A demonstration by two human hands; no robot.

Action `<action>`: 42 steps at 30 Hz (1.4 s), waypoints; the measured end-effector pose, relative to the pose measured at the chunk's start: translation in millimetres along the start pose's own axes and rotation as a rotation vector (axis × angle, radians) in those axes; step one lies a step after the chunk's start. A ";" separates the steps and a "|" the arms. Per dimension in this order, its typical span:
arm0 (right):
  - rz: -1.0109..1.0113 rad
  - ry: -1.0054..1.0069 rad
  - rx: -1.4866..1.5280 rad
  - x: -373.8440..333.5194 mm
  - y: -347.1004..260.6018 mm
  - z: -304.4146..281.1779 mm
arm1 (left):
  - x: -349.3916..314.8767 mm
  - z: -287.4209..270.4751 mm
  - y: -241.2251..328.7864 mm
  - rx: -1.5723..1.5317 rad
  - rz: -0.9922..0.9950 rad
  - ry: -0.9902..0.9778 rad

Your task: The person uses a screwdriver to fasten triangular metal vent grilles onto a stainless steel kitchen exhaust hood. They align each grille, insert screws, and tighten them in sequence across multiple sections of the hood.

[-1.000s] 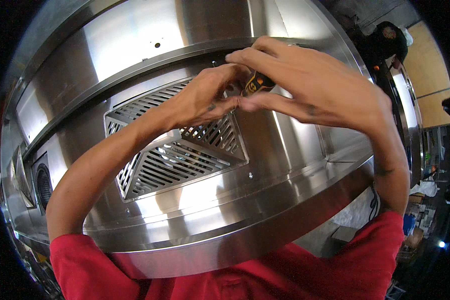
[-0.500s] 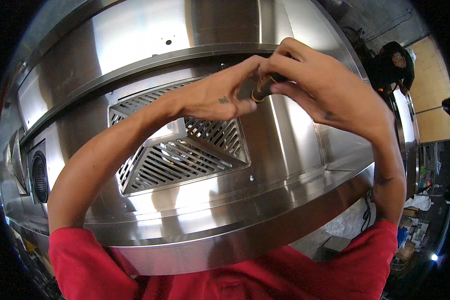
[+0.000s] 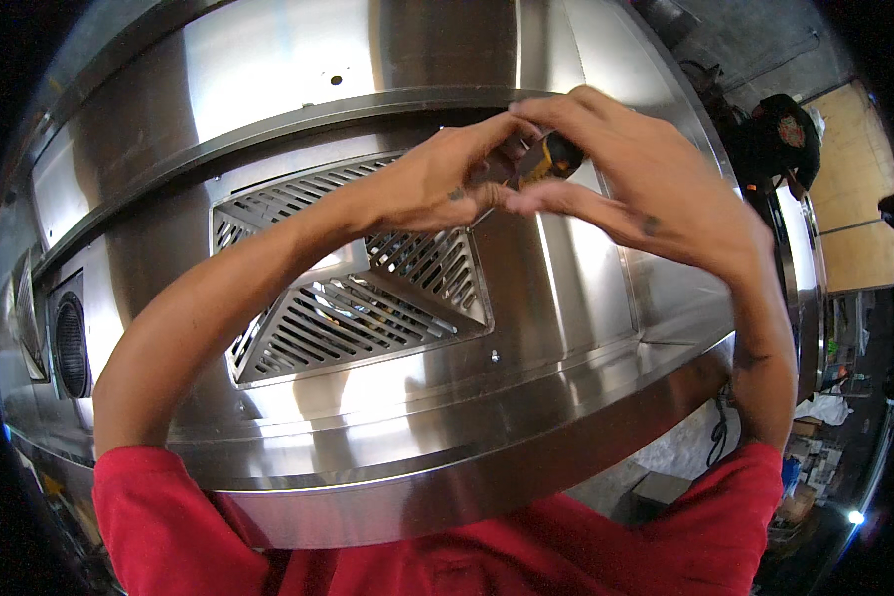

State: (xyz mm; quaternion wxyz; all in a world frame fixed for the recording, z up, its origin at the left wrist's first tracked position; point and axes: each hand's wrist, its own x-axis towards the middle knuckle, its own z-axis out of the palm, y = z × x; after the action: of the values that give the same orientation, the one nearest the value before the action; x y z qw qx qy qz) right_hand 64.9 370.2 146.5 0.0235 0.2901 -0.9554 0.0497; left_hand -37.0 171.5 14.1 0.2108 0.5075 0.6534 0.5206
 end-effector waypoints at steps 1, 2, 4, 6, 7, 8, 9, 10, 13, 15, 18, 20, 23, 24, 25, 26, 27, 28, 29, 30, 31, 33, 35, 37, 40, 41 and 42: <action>-0.092 0.060 0.086 -2.7 7.1 -0.7 | 2.2 0.5 -0.5 -0.058 0.001 0.035; -0.106 0.048 0.105 -3.4 11.9 -1.9 | -0.3 -0.6 -0.8 -0.022 -0.066 -0.003; 0.027 -0.038 0.055 -4.5 13.2 -4.0 | -0.5 -3.4 26.7 0.050 -0.186 -0.095; 0.286 -0.180 -0.073 10.1 1.1 1.8 | -0.8 10.6 10.5 0.065 -0.037 0.005; 0.305 -0.285 -0.133 17.6 -8.1 -1.0 | 0.7 10.1 9.0 0.059 -0.015 0.013; 0.184 -0.187 -0.090 14.1 -5.1 -1.1 | -2.5 6.2 7.3 0.025 -0.055 0.003; 0.074 -0.095 -0.057 3.3 2.0 -3.6 | -0.2 3.4 11.6 -0.015 -0.077 -0.014; -0.046 -0.001 -0.012 -3.6 8.0 -2.5 | -0.5 2.9 6.7 -0.018 -0.043 -0.013; -0.030 -0.011 0.046 -3.4 11.8 1.3 | 1.7 -0.7 -1.3 -0.017 -0.013 -0.064; 0.162 -0.157 -0.122 5.0 1.6 -1.1 | -0.4 8.8 1.3 0.039 0.045 0.028; 0.041 -0.105 -0.145 -2.1 -0.7 0.0 | -2.6 3.9 2.1 -0.003 -0.024 -0.004; -0.117 -0.005 0.087 -1.6 12.3 2.4 | -4.5 -1.6 -8.2 -0.040 0.008 0.015; 0.044 -0.052 -0.036 -6.1 6.6 -6.2 | -3.8 5.1 -5.3 0.017 0.030 0.000; 0.128 -0.092 -0.087 -2.6 0.3 -2.9 | -5.5 10.9 0.2 0.030 0.027 0.002; 0.206 -0.135 -0.135 4.6 -6.1 2.2 | -7.0 12.6 2.3 0.043 0.019 0.009; 0.284 -0.178 -0.182 8.4 -10.1 5.2 | -4.8 10.8 2.3 0.022 -0.015 -0.008; 0.235 -0.234 -0.234 10.4 -15.5 -2.0 | -3.7 8.0 2.0 0.001 -0.050 -0.018; 0.077 -0.064 -0.116 8.6 -10.2 1.3 | -3.2 5.6 1.6 -0.020 -0.085 -0.027; -0.082 0.106 0.004 4.8 0.7 7.3 | -3.8 3.5 1.3 -0.010 -0.084 -0.022; -0.063 0.099 0.005 2.8 3.5 5.1 | -2.6 2.5 1.1 -0.004 -0.080 -0.023; -0.046 0.090 0.007 0.8 5.5 3.8 | -1.5 1.8 1.0 0.001 -0.075 -0.024; 0.128 -0.029 -0.076 2.4 1.2 4.8 | -3.2 14.3 4.0 0.105 -0.011 0.104; 0.364 -0.328 -0.228 19.2 -11.3 5.2 | -3.1 8.2 -5.0 0.088 0.023 0.075; 0.109 -0.030 -0.118 3.9 -0.4 4.3 | -5.4 -0.1 1.0 0.042 -0.041 0.015; -0.134 0.107 0.101 -1.4 12.9 5.2 | 0.1 -3.7 -8.7 0.087 0.057 0.068; -0.084 0.037 0.058 -1.6 12.5 5.0 | -3.0 -1.4 -10.1 0.029 0.014 0.037; -0.027 -0.033 0.011 -2.5 13.4 4.1 | -2.9 -0.4 -6.6 -0.028 -0.027 0.007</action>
State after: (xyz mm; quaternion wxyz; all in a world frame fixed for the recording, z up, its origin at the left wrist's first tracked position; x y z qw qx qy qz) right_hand 59.4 382.2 141.1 0.0069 0.3038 -0.9514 0.0497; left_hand -39.2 169.2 7.6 0.2224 0.4938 0.6535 0.5288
